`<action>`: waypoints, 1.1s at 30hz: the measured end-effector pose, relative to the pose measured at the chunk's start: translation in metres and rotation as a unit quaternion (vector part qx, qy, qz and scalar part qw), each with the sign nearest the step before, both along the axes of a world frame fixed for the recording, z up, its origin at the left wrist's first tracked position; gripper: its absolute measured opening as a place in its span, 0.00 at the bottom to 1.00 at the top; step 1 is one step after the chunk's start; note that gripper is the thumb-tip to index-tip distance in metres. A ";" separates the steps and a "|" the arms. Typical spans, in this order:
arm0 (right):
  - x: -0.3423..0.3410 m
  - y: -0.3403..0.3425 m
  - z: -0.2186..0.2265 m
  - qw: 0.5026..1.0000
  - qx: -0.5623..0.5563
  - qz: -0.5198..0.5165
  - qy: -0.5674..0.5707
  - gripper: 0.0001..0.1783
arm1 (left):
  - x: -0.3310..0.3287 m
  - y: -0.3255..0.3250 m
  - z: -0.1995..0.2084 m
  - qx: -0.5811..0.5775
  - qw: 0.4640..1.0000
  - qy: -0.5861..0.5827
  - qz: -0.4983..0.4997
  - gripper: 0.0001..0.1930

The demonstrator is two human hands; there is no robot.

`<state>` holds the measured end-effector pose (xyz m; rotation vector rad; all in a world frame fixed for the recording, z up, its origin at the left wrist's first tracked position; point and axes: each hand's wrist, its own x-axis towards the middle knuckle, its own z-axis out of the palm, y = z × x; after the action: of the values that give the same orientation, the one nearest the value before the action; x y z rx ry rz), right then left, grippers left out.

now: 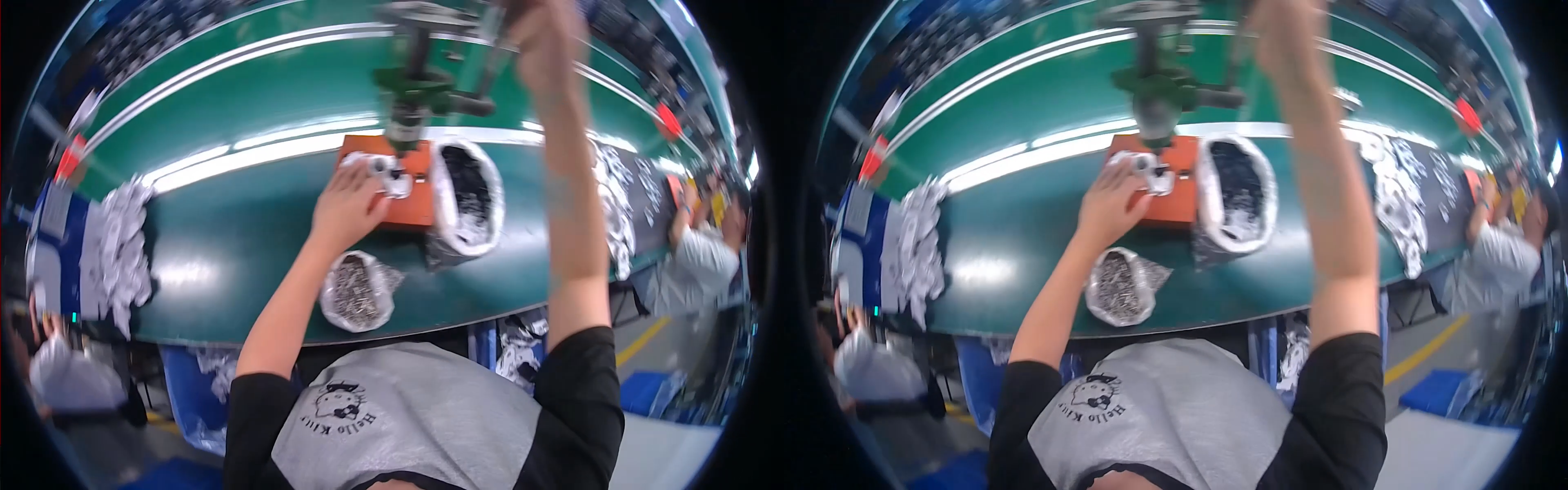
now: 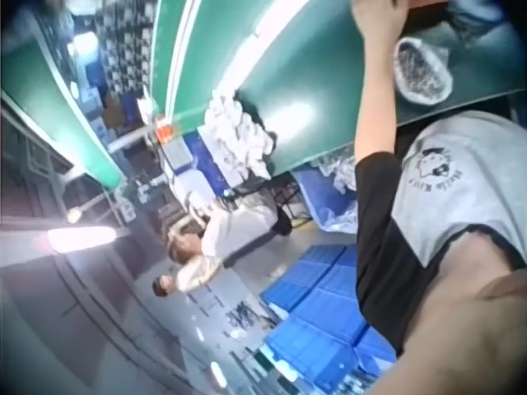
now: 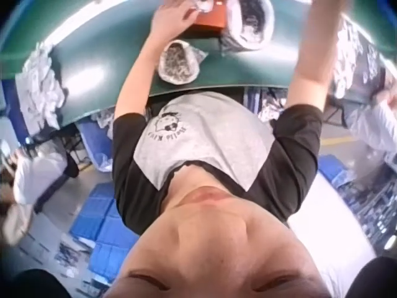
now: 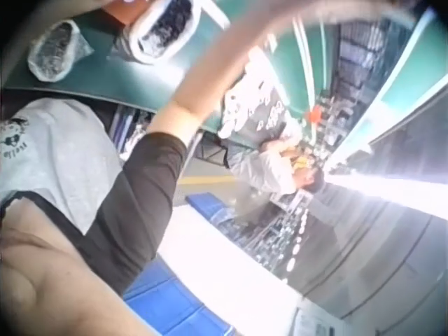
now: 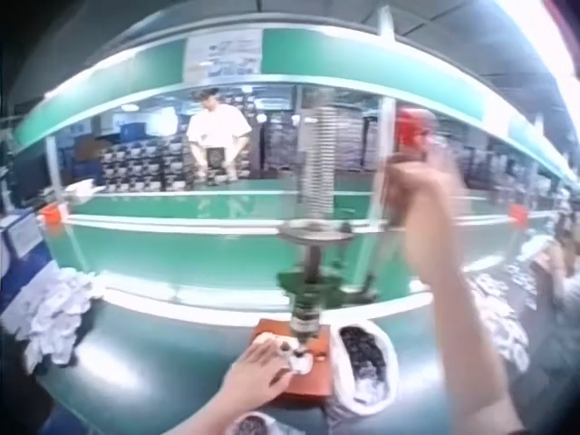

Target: Assembling plastic components using a manual press machine on a factory assembly line.

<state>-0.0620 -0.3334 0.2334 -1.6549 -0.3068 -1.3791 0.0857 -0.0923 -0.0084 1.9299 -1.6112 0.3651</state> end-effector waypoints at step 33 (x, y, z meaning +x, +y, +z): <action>-0.374 -0.103 -0.323 0.118 0.066 -0.821 0.555 0.38 | 0.052 -0.022 0.084 0.237 0.943 0.225 -0.065 0.22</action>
<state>-0.4356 -0.4363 -0.0896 -1.8057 3.2530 -0.3185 0.1377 -0.1140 0.0755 2.0276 -1.5892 -0.5357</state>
